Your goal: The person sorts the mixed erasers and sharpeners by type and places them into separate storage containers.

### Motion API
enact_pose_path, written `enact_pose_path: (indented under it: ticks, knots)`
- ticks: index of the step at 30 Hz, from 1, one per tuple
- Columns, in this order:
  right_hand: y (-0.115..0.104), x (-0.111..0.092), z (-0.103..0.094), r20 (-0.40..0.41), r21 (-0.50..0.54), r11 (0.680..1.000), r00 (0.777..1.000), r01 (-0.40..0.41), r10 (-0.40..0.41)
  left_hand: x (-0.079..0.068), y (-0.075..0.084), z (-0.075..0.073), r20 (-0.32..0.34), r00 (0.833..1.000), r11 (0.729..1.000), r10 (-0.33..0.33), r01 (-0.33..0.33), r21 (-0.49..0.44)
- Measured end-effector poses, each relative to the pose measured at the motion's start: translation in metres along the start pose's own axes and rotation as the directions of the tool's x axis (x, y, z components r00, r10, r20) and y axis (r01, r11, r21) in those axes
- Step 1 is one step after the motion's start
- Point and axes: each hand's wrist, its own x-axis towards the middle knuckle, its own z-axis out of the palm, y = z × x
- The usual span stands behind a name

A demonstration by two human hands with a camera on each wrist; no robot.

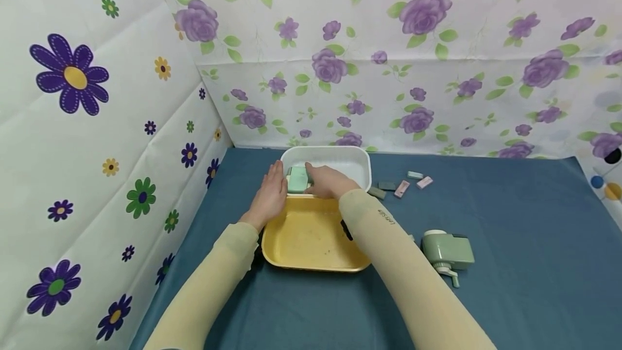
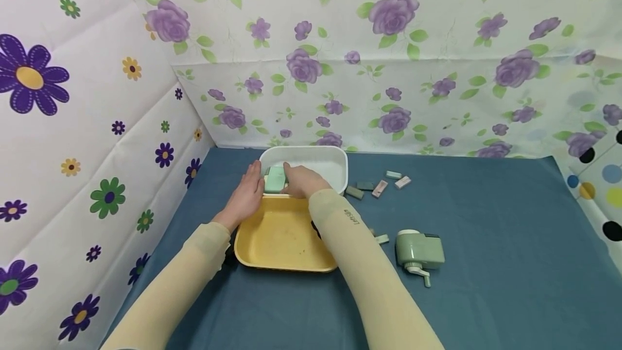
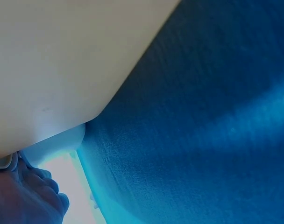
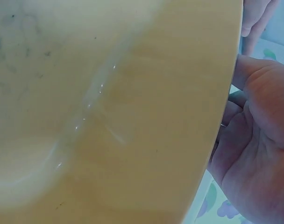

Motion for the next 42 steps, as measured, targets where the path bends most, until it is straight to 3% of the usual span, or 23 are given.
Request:
enact_pose_path:
  ticks: [25,33,42]
  knots:
    - [0.004,-0.013,-0.008,0.005,-0.033,0.999,0.999,0.036,-0.036,0.0,0.002,0.004,-0.003,1.0,1.0,-0.001,0.001,0.007]
    - [0.018,-0.025,-0.021,0.015,-0.018,1.0,1.0,0.018,-0.018,0.0,0.004,0.005,-0.004,1.0,1.0,-0.008,0.008,0.008]
    - [0.039,-0.048,-0.035,0.026,-0.018,0.998,0.998,0.064,-0.063,0.001,0.0,0.004,-0.003,1.0,1.0,-0.009,0.009,0.012]
